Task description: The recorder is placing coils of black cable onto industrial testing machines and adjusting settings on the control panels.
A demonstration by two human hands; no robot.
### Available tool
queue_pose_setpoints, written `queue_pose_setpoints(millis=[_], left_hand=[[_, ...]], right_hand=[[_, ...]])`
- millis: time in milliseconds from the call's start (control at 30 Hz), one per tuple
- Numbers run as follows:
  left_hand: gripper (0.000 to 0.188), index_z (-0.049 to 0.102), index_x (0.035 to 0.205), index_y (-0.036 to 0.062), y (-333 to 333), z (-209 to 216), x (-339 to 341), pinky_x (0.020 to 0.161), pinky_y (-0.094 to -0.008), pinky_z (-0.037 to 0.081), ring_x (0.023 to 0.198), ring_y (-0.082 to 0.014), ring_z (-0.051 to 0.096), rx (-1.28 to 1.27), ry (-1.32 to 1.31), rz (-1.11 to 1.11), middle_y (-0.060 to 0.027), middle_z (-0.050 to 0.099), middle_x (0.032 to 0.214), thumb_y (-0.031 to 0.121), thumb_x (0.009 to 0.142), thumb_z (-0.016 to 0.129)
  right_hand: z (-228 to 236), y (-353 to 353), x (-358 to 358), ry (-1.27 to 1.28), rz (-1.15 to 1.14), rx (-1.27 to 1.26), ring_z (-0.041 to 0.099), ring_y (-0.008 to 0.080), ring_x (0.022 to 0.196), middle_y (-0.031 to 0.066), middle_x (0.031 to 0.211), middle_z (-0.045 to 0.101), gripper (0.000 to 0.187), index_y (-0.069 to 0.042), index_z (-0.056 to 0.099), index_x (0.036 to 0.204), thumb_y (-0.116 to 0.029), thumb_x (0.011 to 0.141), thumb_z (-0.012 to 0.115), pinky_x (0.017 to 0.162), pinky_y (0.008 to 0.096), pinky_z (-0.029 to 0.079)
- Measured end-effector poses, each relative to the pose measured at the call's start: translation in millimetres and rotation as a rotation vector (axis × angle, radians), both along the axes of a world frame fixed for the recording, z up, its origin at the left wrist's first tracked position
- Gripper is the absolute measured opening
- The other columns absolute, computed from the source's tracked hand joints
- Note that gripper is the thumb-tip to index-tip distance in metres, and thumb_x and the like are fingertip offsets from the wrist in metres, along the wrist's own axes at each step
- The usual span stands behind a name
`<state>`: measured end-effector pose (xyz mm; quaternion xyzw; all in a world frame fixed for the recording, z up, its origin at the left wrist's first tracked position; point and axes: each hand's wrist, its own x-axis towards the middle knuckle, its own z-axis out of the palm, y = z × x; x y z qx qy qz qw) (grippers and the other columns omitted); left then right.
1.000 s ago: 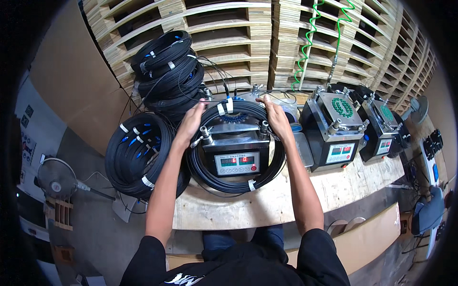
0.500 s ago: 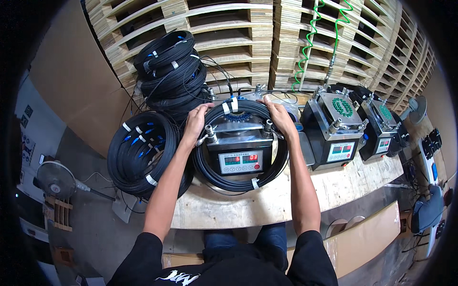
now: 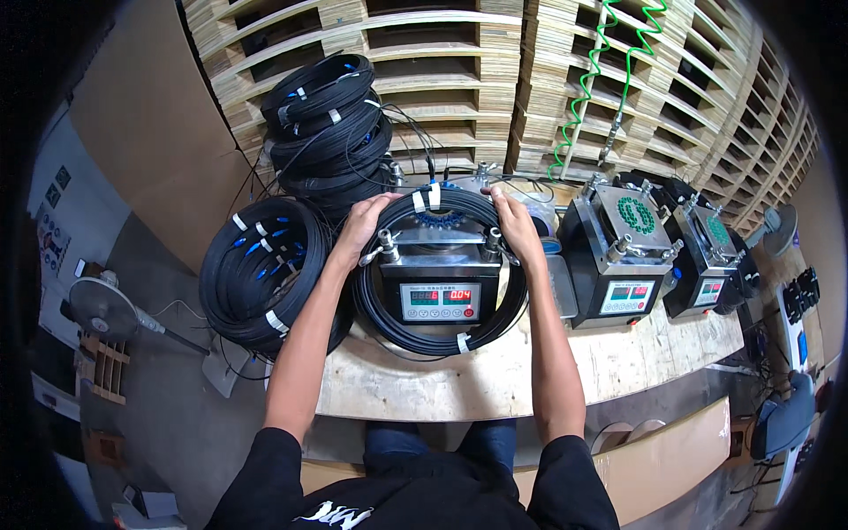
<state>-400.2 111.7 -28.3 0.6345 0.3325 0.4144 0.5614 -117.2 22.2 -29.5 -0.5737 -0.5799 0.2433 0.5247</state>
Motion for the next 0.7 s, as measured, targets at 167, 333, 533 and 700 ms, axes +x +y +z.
queue_pose_setpoints(millis=[167,333,533,700], left_hand=[[0.033,0.071,0.119,-0.0001,4.4,-8.7,0.5,0.093,-0.0252,0.047,0.101,-0.0115,0.063,0.034,-0.021,0.075,-0.0062,0.072,0.109,0.021,0.102,0.051],[0.032,0.071,0.119,0.0001,2.2,-7.2,1.7,0.092,-0.0256,0.046,0.101,-0.012,0.063,0.062,0.016,0.123,-0.0059,0.071,0.109,0.02,0.1,0.054],[0.031,0.07,0.119,-0.0002,0.3,-5.3,1.3,0.089,-0.0241,0.048,0.099,-0.011,0.064,0.028,-0.047,0.08,-0.0066,0.072,0.109,0.019,0.102,0.052],[0.032,0.069,0.12,-0.0016,-0.5,-1.5,0.2,0.09,-0.0243,0.05,0.098,-0.0117,0.066,0.002,0.002,0.018,-0.0078,0.071,0.111,0.016,0.103,0.048]], right_hand=[[-1.4,2.6,3.4,0.096,0.112,-0.007,0.058,0.0134,0.091,0.0081,0.101,0.069,0.054,0.005,0.065,0.125,-0.041,0.109,0.042,0.088,0.0285,0.046],[-2.1,0.4,8.2,0.108,0.116,-0.052,0.058,0.0144,0.106,0.0095,0.113,0.068,0.055,0.003,0.061,0.132,-0.043,0.108,0.043,0.098,0.0281,0.043],[-7.4,4.0,5.2,0.072,0.062,0.048,0.056,0.0182,0.117,0.0143,0.126,0.066,0.054,0.001,0.058,0.136,-0.043,0.108,0.044,0.104,0.0304,0.04],[-8.6,3.4,12.5,0.065,0.068,0.003,0.058,0.0177,0.111,0.0137,0.118,0.069,0.052,0.002,0.061,0.131,-0.041,0.108,0.045,0.102,0.03,0.041]])
